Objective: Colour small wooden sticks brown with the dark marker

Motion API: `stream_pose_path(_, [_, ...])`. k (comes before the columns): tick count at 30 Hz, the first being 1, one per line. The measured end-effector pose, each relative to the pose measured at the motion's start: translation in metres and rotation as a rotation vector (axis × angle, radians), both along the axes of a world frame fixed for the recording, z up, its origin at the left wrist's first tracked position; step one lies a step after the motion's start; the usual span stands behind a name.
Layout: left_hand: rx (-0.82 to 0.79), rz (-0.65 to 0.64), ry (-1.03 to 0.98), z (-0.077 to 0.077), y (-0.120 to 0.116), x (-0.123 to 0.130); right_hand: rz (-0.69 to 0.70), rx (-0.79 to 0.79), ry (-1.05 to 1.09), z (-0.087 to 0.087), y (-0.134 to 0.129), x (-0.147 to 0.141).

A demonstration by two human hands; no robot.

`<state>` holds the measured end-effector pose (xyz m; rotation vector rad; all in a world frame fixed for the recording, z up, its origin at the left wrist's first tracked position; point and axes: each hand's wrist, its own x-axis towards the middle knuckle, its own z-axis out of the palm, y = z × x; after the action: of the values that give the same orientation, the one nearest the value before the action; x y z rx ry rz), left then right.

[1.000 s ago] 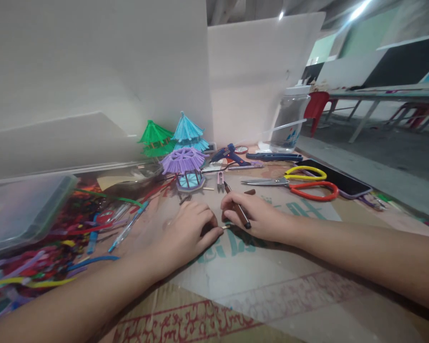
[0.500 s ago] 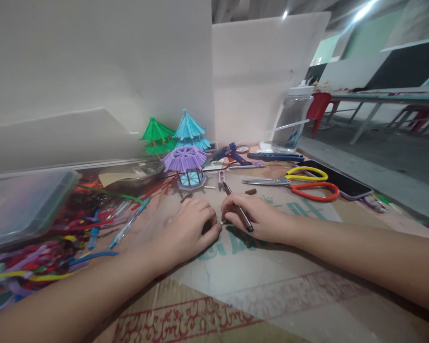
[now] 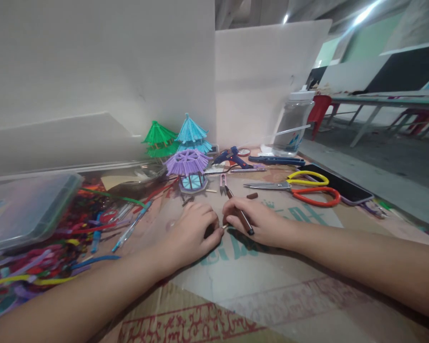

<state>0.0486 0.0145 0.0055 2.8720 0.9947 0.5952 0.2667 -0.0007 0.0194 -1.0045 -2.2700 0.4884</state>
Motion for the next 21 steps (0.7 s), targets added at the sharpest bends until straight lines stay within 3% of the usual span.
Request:
stream_pose_path(5, [-0.013,-0.002,-0.017,-0.0019,0.001,-0.0007,-0.099,-0.057,0.071,-0.0006,0.0016,-0.0017])
stream_pose_path(13, [-0.07,-0.077,-0.057,0.004,-0.0038,-0.0001,-0.07,-0.154,-0.017,0.0018,0.0005,-0.0003])
stream_pose_path(18, [-0.114,-0.06,-0.075,0.0037,-0.004,-0.001,-0.075,-0.148,0.016,0.0025,-0.0001,0.0011])
stream_pose_path(21, [-0.142,-0.116,-0.006,0.003,-0.0025,-0.0021,-0.072,-0.125,0.022,0.0035,0.0004,0.0009])
